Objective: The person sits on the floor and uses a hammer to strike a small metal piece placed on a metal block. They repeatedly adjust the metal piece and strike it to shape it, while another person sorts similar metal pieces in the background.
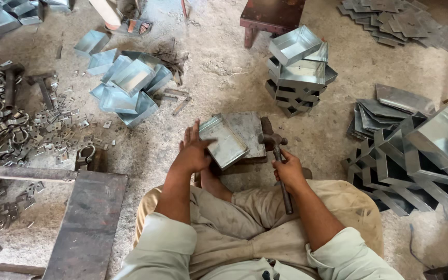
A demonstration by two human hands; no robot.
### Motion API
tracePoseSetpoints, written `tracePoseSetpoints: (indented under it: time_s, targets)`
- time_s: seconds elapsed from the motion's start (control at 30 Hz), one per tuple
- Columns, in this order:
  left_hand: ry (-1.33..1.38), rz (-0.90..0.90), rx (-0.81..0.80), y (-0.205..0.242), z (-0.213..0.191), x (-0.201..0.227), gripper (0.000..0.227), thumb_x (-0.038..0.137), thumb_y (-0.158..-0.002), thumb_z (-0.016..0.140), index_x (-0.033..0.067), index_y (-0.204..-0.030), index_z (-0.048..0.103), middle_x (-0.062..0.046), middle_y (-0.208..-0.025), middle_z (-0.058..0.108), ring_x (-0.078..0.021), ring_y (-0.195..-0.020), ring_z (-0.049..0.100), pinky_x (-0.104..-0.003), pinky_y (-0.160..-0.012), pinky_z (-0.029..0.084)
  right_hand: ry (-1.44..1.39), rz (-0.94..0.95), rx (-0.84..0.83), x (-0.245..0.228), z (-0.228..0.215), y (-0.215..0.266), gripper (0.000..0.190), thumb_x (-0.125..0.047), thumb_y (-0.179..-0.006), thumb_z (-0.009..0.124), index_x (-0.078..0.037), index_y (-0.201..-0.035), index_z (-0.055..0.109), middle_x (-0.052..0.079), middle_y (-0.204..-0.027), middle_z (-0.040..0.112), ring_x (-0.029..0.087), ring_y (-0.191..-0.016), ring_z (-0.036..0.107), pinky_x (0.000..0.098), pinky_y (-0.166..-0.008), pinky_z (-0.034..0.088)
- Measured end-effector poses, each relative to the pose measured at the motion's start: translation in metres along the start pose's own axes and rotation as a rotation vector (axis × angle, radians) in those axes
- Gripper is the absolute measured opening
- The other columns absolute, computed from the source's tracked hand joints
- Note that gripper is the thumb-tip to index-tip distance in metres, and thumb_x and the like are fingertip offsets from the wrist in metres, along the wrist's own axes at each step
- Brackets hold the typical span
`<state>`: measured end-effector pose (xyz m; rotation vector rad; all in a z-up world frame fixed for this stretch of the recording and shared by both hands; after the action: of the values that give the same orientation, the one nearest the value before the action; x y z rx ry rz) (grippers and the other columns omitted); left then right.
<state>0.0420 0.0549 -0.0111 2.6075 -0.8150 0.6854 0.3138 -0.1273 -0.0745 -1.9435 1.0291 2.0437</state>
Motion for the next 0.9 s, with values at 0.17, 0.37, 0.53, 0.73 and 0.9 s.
tracePoseSetpoints:
  time_s: [0.17, 0.37, 0.53, 0.73, 0.9]
  targets:
    - [-0.314, -0.057, -0.063, 0.015, -0.009, 0.041, 0.028, 0.040, -0.084, 0.078, 0.0319, -0.111, 0.080, 0.004, -0.174, 0.000, -0.0408, -0.160, -0.011, -0.072, -0.121, -0.007, -0.014, -0.016, 0.001, -0.003, 0.005, 0.000, 0.065, 0.000, -0.090, 0.065, -0.008, -0.153, 0.050, 0.007, -0.070, 0.058, 0.016, -0.052, 0.052, 0.0346, -0.045, 0.042]
    - [-0.278, 0.163, 0.068, 0.012, 0.013, 0.081, 0.050, 0.049, -0.080, 0.078, 0.0301, -0.126, 0.072, 0.003, -0.175, 0.009, -0.0400, -0.160, -0.003, -0.074, -0.120, -0.004, -0.032, 0.000, 0.020, -0.010, 0.003, 0.001, 0.067, 0.000, -0.090, 0.064, -0.006, -0.154, 0.046, 0.008, -0.075, 0.063, 0.016, -0.052, 0.053, 0.0346, -0.046, 0.042]
    - [-0.307, 0.134, 0.054, -0.003, 0.008, 0.073, 0.118, 0.064, -0.063, 0.085, 0.0289, -0.159, 0.027, -0.007, -0.172, 0.009, -0.0434, -0.156, -0.001, -0.076, -0.115, -0.004, -0.011, 0.013, 0.044, -0.007, -0.003, -0.001, 0.069, 0.000, -0.091, 0.063, -0.007, -0.156, 0.042, 0.010, -0.076, 0.063, 0.017, -0.052, 0.053, 0.0355, -0.046, 0.043]
    - [-0.392, 0.098, -0.095, -0.021, 0.006, 0.076, 0.142, 0.072, -0.056, 0.085, 0.0277, -0.166, 0.008, -0.011, -0.171, 0.016, -0.0432, -0.158, 0.005, -0.078, -0.117, -0.006, 0.027, -0.017, 0.040, 0.003, -0.002, -0.015, 0.067, 0.001, -0.090, 0.063, -0.006, -0.154, 0.047, 0.008, -0.078, 0.064, 0.016, -0.053, 0.054, 0.0342, -0.047, 0.044]
    - [-0.292, 0.107, -0.133, -0.023, -0.003, 0.073, 0.137, 0.076, -0.060, 0.081, 0.0253, -0.166, 0.010, -0.014, -0.171, 0.015, -0.0413, -0.158, 0.008, -0.077, -0.116, -0.006, 0.054, -0.023, 0.028, 0.000, 0.001, -0.009, 0.063, 0.000, -0.090, 0.064, -0.007, -0.152, 0.053, 0.011, -0.077, 0.063, 0.018, -0.053, 0.054, 0.0352, -0.046, 0.044]
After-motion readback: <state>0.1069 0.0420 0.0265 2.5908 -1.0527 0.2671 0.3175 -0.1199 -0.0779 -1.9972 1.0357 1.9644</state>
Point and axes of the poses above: each hand's wrist, its own y-axis away from the middle knuckle, its own z-axis out of the palm, x = y × z, the point moved 7 cm from there along -y, towards the middle knuckle
